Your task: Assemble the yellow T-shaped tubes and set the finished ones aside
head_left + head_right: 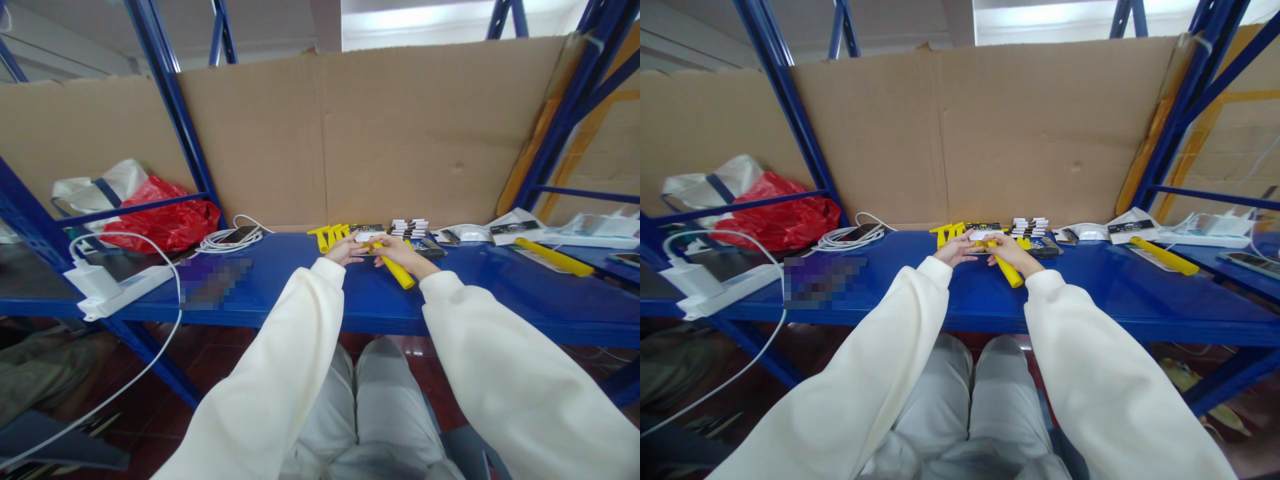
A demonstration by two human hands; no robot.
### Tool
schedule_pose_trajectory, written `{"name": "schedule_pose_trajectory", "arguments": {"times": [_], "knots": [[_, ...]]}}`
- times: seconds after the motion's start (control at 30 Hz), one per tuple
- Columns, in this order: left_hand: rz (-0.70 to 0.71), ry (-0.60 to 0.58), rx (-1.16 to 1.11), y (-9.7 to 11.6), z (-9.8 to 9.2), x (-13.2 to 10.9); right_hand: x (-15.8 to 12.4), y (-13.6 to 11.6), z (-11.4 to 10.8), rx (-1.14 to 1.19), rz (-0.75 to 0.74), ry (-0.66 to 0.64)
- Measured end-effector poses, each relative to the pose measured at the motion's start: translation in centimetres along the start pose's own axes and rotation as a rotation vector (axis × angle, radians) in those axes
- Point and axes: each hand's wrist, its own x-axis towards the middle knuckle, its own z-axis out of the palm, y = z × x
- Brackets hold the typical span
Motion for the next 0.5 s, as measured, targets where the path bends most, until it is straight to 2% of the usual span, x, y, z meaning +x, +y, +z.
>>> {"name": "schedule_pose_trajectory", "arguments": {"times": [0.23,0.5], "knots": [[0.011,0.023,-0.005,0.0,-0.3,0.1,0.5,0.3,-0.7,-0.315,-0.106,0.077],[-0.009,0.059,0.035,0.5,0.2,-0.7,0.8,0.6,-1.4,-0.212,-0.080,-0.015]]}}
